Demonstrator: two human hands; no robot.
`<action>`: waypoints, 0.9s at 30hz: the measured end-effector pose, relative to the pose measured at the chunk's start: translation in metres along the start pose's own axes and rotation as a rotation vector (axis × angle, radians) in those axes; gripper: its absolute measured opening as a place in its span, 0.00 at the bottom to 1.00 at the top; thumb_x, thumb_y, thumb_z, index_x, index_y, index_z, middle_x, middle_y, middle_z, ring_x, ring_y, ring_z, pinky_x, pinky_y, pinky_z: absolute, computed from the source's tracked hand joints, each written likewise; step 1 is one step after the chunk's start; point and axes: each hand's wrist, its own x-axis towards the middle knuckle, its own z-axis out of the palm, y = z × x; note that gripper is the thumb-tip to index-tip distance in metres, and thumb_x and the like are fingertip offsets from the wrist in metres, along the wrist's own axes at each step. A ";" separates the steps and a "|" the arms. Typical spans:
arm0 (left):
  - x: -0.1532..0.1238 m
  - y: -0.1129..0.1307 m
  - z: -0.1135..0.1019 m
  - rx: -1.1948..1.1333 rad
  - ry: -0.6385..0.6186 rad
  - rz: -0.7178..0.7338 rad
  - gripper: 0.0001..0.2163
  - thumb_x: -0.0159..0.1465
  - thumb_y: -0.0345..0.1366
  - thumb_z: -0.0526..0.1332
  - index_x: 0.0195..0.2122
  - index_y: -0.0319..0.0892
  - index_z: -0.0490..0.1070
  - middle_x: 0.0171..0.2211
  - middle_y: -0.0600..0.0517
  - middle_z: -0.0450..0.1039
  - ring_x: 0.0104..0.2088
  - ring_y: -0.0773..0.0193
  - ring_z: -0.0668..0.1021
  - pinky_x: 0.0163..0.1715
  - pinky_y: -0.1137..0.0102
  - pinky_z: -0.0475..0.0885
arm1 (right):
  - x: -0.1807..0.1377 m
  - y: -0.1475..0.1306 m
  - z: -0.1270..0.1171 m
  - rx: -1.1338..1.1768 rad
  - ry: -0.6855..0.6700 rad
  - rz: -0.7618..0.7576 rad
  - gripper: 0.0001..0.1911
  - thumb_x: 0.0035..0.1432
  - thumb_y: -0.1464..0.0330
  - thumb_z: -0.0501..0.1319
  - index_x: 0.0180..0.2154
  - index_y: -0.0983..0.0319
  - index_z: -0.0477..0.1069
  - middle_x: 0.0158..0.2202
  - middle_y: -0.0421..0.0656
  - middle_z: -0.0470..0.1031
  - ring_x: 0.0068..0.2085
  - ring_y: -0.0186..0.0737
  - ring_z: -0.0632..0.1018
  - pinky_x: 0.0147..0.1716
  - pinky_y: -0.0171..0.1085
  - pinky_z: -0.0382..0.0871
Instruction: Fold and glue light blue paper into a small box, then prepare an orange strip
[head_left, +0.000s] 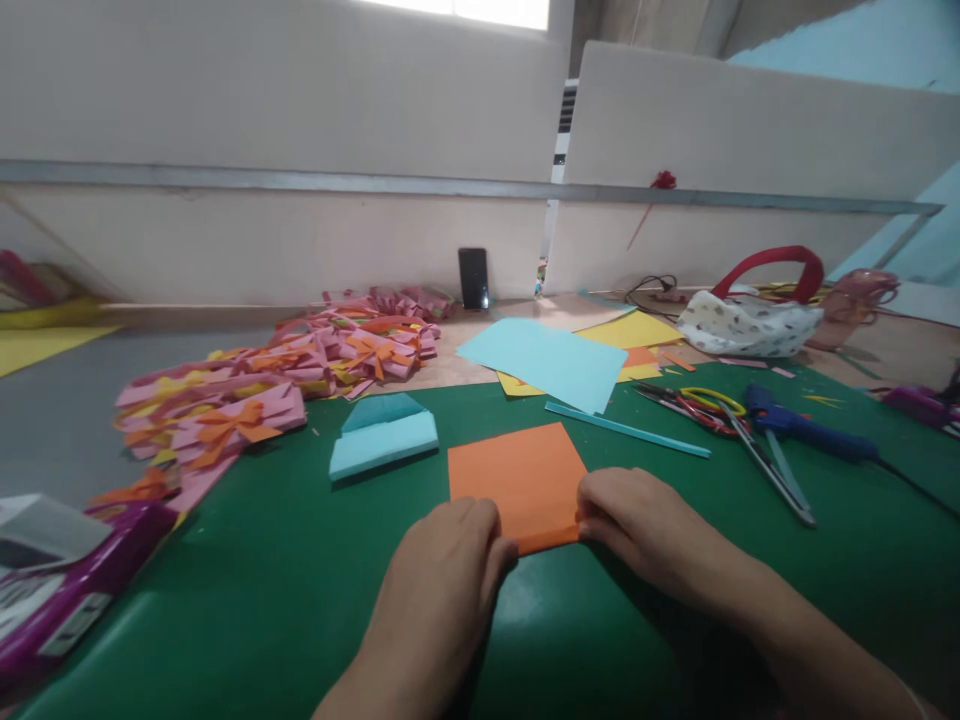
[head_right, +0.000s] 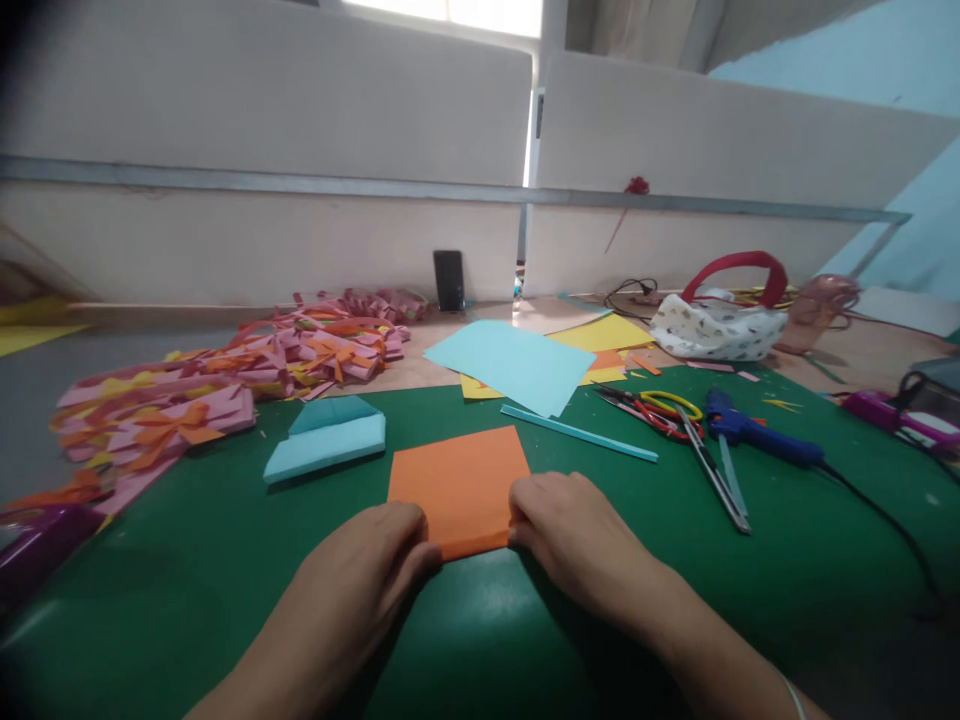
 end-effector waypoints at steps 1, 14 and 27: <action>-0.001 0.001 0.000 -0.001 0.003 0.007 0.10 0.62 0.38 0.53 0.25 0.42 0.64 0.27 0.52 0.69 0.29 0.61 0.70 0.24 0.70 0.56 | 0.000 0.000 0.000 0.003 0.004 -0.009 0.07 0.57 0.73 0.55 0.27 0.60 0.63 0.27 0.37 0.70 0.28 0.35 0.67 0.27 0.34 0.51; -0.005 0.010 0.005 0.144 0.047 -0.069 0.13 0.64 0.40 0.50 0.26 0.42 0.68 0.28 0.48 0.70 0.30 0.56 0.71 0.26 0.66 0.55 | 0.005 -0.009 0.011 -0.150 0.082 0.033 0.10 0.55 0.65 0.61 0.25 0.60 0.63 0.25 0.37 0.70 0.26 0.38 0.66 0.25 0.35 0.46; -0.014 0.014 0.008 0.220 0.123 -0.137 0.15 0.64 0.41 0.49 0.25 0.42 0.68 0.28 0.49 0.69 0.31 0.56 0.72 0.27 0.65 0.57 | -0.005 -0.022 0.016 -0.178 0.231 -0.465 0.11 0.62 0.73 0.52 0.26 0.62 0.66 0.28 0.40 0.66 0.32 0.35 0.63 0.30 0.36 0.52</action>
